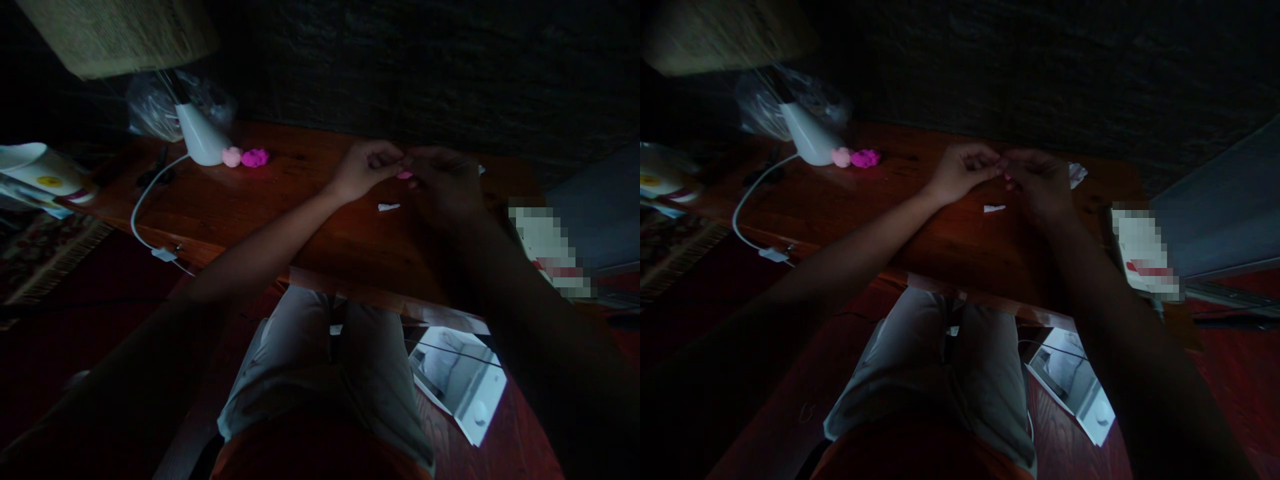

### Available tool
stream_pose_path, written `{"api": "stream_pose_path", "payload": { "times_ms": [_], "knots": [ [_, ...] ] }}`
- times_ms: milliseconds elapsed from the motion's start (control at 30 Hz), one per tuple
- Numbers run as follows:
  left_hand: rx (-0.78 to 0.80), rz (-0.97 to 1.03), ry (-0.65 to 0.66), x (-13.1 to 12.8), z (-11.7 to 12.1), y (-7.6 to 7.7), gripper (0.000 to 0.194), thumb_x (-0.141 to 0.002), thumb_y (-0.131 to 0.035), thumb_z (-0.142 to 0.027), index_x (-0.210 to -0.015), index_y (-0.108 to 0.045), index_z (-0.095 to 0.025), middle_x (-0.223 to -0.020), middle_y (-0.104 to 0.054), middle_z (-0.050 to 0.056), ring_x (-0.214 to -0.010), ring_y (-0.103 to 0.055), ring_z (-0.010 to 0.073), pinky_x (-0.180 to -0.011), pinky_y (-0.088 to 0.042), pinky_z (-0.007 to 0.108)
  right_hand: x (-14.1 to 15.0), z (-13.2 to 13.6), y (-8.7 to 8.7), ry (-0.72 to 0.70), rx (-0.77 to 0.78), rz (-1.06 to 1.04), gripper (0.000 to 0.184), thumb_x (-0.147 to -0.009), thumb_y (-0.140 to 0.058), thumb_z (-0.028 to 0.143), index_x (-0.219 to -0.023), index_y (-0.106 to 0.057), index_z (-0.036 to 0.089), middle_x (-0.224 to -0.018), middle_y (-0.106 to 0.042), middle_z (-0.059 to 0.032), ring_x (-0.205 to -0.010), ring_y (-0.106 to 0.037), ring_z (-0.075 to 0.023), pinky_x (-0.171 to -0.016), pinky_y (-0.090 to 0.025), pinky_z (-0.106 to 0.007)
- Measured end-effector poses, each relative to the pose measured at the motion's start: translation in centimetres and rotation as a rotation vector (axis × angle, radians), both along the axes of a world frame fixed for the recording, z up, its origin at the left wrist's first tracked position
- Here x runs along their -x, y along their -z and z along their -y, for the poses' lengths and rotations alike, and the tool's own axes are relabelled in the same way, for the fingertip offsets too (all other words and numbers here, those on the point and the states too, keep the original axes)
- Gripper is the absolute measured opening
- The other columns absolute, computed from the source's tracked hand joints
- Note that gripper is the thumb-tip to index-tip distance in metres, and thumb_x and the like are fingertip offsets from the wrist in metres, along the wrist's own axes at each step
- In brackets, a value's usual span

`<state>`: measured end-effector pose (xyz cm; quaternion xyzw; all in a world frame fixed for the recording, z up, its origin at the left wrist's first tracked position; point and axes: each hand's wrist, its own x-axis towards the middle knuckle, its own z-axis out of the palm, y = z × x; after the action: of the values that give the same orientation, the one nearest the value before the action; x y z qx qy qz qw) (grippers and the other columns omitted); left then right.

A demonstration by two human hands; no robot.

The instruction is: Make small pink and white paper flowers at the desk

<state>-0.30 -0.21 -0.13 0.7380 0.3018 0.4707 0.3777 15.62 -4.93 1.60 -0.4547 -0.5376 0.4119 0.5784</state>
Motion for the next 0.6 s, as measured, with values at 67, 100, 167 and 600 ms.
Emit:
{"api": "stream_pose_path", "payload": {
  "times_ms": [67,100,167,600],
  "knots": [
    [-0.071,-0.028,-0.019,0.12,-0.1,0.08,0.019,-0.082,-0.074,-0.033,-0.087,-0.071,-0.015,-0.077,-0.069,0.002,-0.071,-0.06,0.0116,-0.065,-0.042,0.024,0.03,-0.05,0.04,0.0,0.003,-0.018,0.012,-0.074,-0.078,0.011,-0.075,-0.075,0.023,-0.065,-0.07,0.0034,-0.053,-0.056,-0.0071,-0.049,-0.043,-0.019],
    [-0.102,-0.039,-0.028,0.17,-0.15,0.13,0.019,-0.083,-0.073,-0.033,-0.087,-0.071,-0.015,-0.078,-0.069,0.003,-0.072,-0.06,0.0121,-0.066,-0.042,0.025,0.02,-0.08,0.06,-0.004,0.015,-0.034,0.013,-0.074,-0.077,0.01,-0.076,-0.075,0.023,-0.066,-0.07,0.0036,-0.054,-0.056,-0.0068,-0.05,-0.043,-0.018],
    [-0.154,-0.056,-0.041,0.26,-0.28,0.22,0.017,-0.084,-0.072,-0.032,-0.088,-0.071,-0.015,-0.08,-0.068,0.003,-0.073,-0.06,0.0128,-0.068,-0.042,0.026,-0.03,-0.1,0.06,-0.03,0.059,-0.089,0.014,-0.076,-0.075,0.009,-0.077,-0.075,0.023,-0.066,-0.069,0.0038,-0.054,-0.055,-0.0061,-0.049,-0.042,-0.017],
    [-0.266,-0.157,-0.04,0.25,-0.37,0.49,0.02,-0.087,-0.068,-0.033,-0.096,-0.07,-0.015,-0.082,-0.06,0.002,-0.076,-0.056,0.0118,-0.072,-0.042,0.026,-0.83,-0.23,-0.39,-0.227,0.263,-0.229,0.013,-0.077,-0.078,0.012,-0.079,-0.075,0.024,-0.075,-0.068,0.0055,-0.061,-0.055,-0.0057,-0.051,-0.04,-0.017]
  ]
}}
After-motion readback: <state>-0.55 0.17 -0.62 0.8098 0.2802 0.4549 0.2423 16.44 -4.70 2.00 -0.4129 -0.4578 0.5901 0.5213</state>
